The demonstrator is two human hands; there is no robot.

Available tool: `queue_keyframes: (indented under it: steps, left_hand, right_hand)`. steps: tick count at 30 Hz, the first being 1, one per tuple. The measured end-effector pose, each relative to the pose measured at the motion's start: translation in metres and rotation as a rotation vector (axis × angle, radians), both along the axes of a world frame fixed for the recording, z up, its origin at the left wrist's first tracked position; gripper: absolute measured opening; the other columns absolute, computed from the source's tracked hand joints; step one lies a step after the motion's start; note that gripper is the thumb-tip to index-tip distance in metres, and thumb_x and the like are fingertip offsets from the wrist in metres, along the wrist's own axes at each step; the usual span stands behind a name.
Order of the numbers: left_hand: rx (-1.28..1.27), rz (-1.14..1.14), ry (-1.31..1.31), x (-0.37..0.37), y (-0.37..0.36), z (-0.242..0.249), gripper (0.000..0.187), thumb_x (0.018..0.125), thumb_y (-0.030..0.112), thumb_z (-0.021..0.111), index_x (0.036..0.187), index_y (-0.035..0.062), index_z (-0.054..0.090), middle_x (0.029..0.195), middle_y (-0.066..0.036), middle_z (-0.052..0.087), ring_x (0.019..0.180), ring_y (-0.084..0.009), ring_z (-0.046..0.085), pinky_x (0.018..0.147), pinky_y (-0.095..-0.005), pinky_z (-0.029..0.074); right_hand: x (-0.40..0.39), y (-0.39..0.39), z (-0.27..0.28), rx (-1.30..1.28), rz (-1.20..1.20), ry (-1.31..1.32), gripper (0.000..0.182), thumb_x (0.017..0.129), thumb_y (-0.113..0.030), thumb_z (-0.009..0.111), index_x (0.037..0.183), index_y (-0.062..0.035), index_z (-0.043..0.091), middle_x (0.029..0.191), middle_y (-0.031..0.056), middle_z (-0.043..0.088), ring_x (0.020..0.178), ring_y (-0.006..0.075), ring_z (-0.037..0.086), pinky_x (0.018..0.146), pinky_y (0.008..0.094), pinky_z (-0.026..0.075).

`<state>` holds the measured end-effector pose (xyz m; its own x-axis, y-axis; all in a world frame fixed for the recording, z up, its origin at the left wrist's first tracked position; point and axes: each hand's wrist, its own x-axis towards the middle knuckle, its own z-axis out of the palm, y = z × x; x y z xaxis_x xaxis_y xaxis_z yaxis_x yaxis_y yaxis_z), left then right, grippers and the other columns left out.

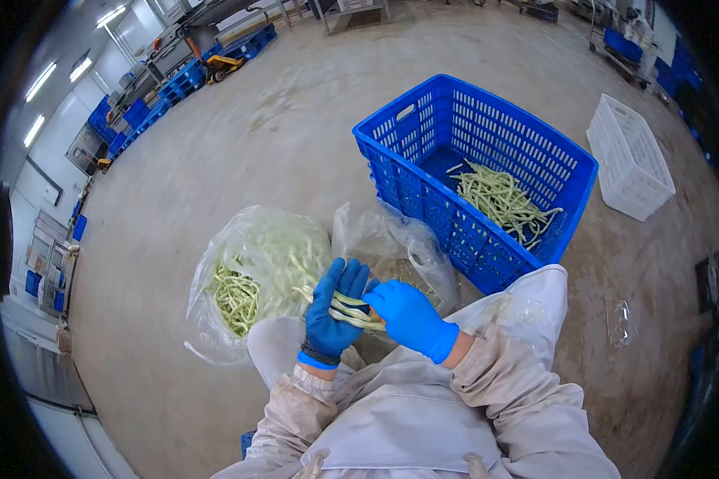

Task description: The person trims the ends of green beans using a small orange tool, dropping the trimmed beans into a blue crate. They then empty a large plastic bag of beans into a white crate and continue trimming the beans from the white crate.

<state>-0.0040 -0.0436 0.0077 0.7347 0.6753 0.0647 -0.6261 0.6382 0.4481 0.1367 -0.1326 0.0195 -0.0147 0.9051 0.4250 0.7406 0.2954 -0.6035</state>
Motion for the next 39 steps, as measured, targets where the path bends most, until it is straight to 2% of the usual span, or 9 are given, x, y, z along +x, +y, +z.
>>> queue_keyframes:
  steps: [3,8,15,18,23,26,31,34,39]
  left_hand:
    - [-0.071,-0.026,0.004,0.001,-0.001,-0.005,0.045,0.095,0.025,0.037,0.135,0.0073,0.032,0.138,-0.015,0.034,0.129,-0.0293,0.031,0.107,-0.0460,0.024]
    - [-0.074,-0.257,-0.278,0.001,0.005,-0.018,0.043,0.095,0.022,0.036,0.135,0.0063,0.033,0.137,-0.015,0.036,0.127,-0.0291,0.034,0.107,-0.0439,0.025]
    - [-0.047,-0.177,0.057,0.010,-0.001,0.000,0.044,0.094,0.023,0.039,0.133,0.0043,0.034,0.135,-0.014,0.039,0.128,-0.0284,0.032,0.107,-0.0424,0.025]
    - [-0.070,-0.213,0.117,0.001,0.003,0.000,0.043,0.093,0.022,0.042,0.132,0.0034,0.037,0.131,-0.014,0.044,0.125,-0.0269,0.038,0.105,-0.0414,0.030]
    - [0.352,-0.488,0.814,-0.013,0.010,0.009,0.043,0.091,0.021,0.047,0.127,-0.0016,0.041,0.115,-0.016,0.056,0.101,-0.0235,0.058,0.086,-0.0362,0.049]
    - [0.261,-0.531,0.607,-0.012,-0.006,0.005,0.043,0.090,0.021,0.050,0.125,-0.0028,0.043,0.108,-0.016,0.059,0.093,-0.0238,0.061,0.081,-0.0354,0.051]
    - [0.097,-0.633,0.476,-0.015,0.000,-0.003,0.046,0.090,0.023,0.051,0.127,-0.0020,0.041,0.112,-0.017,0.057,0.099,-0.0240,0.059,0.082,-0.0368,0.050]
    - [0.171,-0.692,0.525,-0.007,-0.003,0.004,0.046,0.090,0.024,0.051,0.128,-0.0007,0.041,0.114,-0.016,0.056,0.102,-0.0240,0.058,0.083,-0.0367,0.050]
    - [0.087,-0.708,0.477,0.001,-0.013,-0.007,0.048,0.091,0.027,0.050,0.130,0.0016,0.039,0.118,-0.016,0.054,0.102,-0.0237,0.057,0.085,-0.0358,0.048]
  right_hand:
    - [-0.002,-0.003,0.004,0.068,-0.026,-0.177,0.018,0.080,-0.010,0.057,0.097,-0.0048,0.060,0.085,0.0119,0.057,0.079,0.0311,0.056,0.068,0.0383,0.045]
    - [0.005,-0.006,-0.002,-0.476,0.033,0.981,0.012,0.081,-0.008,0.055,0.090,-0.0037,0.063,0.081,0.0142,0.060,0.075,0.0316,0.057,0.067,0.0371,0.046]
    - [0.007,-0.007,-0.019,0.023,-0.306,0.249,0.011,0.083,-0.010,0.058,0.092,-0.0036,0.062,0.082,0.0090,0.058,0.076,0.0232,0.056,0.068,0.0324,0.045]
    - [0.011,-0.012,0.003,-0.016,-0.136,0.504,0.012,0.078,-0.006,0.059,0.090,-0.0042,0.060,0.083,0.0119,0.057,0.076,0.0291,0.054,0.068,0.0352,0.044]
    - [0.038,-0.006,0.009,-0.129,0.156,-0.262,0.020,0.070,-0.002,0.057,0.088,-0.0086,0.061,0.083,0.0116,0.057,0.079,0.0312,0.053,0.068,0.0387,0.044]
    - [0.055,0.008,-0.008,0.199,-0.352,0.116,0.021,0.070,0.001,0.055,0.088,-0.0078,0.061,0.085,0.0122,0.056,0.081,0.0316,0.053,0.070,0.0378,0.044]
    - [0.069,0.012,-0.024,-0.011,-0.272,-0.056,0.027,0.077,-0.004,0.059,0.103,-0.0066,0.061,0.094,0.0135,0.057,0.089,0.0282,0.055,0.078,0.0364,0.043]
    - [0.045,0.020,-0.014,-0.372,0.076,0.904,0.037,0.085,-0.013,0.061,0.120,-0.0060,0.053,0.109,0.0067,0.058,0.100,0.0144,0.052,0.086,0.0291,0.042]
    - [0.047,0.031,0.003,-0.238,-0.002,0.794,0.030,0.081,-0.009,0.062,0.110,-0.0037,0.057,0.089,0.0039,0.060,0.080,0.0119,0.055,0.073,0.0278,0.046]
